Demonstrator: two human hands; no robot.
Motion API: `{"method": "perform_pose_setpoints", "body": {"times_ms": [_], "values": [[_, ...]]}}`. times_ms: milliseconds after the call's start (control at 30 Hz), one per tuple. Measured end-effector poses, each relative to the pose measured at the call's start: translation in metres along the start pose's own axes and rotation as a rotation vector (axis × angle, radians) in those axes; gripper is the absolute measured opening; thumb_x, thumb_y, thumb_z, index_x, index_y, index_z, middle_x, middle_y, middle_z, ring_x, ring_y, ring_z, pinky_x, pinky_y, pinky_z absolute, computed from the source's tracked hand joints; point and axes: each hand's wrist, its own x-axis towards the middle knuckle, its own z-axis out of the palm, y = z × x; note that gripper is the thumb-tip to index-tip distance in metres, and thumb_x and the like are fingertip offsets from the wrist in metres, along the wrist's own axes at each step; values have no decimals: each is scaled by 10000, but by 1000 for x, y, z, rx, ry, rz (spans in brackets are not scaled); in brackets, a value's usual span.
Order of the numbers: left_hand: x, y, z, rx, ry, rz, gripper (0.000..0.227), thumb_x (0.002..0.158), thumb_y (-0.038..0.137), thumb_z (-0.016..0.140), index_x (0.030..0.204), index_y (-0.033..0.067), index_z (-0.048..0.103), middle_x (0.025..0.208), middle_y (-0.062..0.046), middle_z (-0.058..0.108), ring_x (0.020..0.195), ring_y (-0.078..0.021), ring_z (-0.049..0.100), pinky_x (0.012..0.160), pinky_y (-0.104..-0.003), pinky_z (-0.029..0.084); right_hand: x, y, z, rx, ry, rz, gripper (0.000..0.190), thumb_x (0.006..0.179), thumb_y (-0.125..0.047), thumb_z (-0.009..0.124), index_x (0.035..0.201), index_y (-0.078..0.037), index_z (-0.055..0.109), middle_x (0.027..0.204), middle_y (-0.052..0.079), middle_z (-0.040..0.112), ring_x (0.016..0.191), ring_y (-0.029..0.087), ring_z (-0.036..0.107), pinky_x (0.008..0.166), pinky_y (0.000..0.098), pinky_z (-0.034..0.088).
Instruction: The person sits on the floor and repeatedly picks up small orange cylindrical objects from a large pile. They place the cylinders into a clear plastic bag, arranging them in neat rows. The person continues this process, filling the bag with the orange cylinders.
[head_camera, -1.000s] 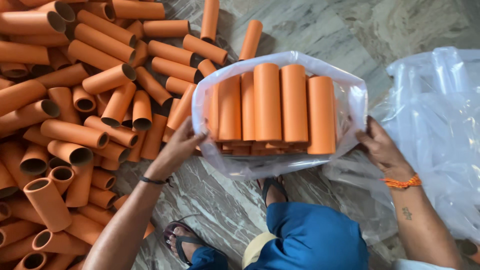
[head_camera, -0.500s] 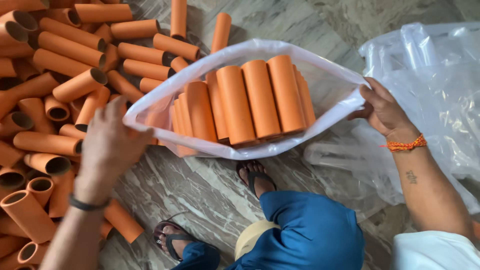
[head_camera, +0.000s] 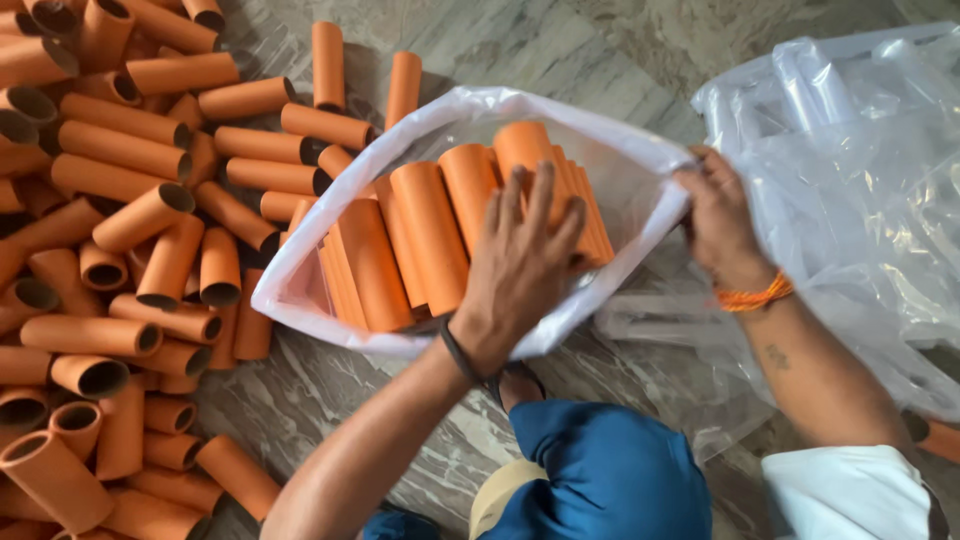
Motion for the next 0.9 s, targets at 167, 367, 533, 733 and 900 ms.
{"method": "perform_pose_setpoints", "body": {"times_ms": [167,367,533,733,900], "values": [[2,42,56,148,-101,88,444,920,254,631,1269,-22,631,1443,-315,485,1357,-533,477,1002,-550,517,-41,-11,29,225,-40,102,296,1060,-163,555,1313,-8,564,1070,54,661,923,131,652,786,285,568],[44,48,174,391,-274,40,532,908,228,565,1309,-122,573,1441,-327,485,1341,-550,461,889,-534,571,-50,-26,25,54,-1,31,312,1021,-108,566,1317,-10,568,952,52,657,712,115,614,547,260,486],[52,56,171,407,-388,16,528,879,199,554,1314,-99,555,1462,-327,457,1355,-512,450,830,-492,580,-53,-28,28,-69,-31,13,312,1022,-98,580,1322,-16,577,849,50,629,580,103,536,458,258,410],[4,14,64,134,-154,69,444,841,239,615,1180,-42,667,1408,-345,493,1403,-497,382,1142,-627,355,-54,-40,23,56,-67,11,326,1014,-122,552,1323,-25,591,913,31,662,653,99,606,504,258,470],[-32,-23,11,301,-180,-18,387,824,300,637,1097,29,681,1468,-297,447,1425,-477,358,1064,-682,364,-56,-36,37,100,-64,-5,352,1018,-103,562,1358,-10,573,958,26,658,738,92,623,588,249,509]]}}
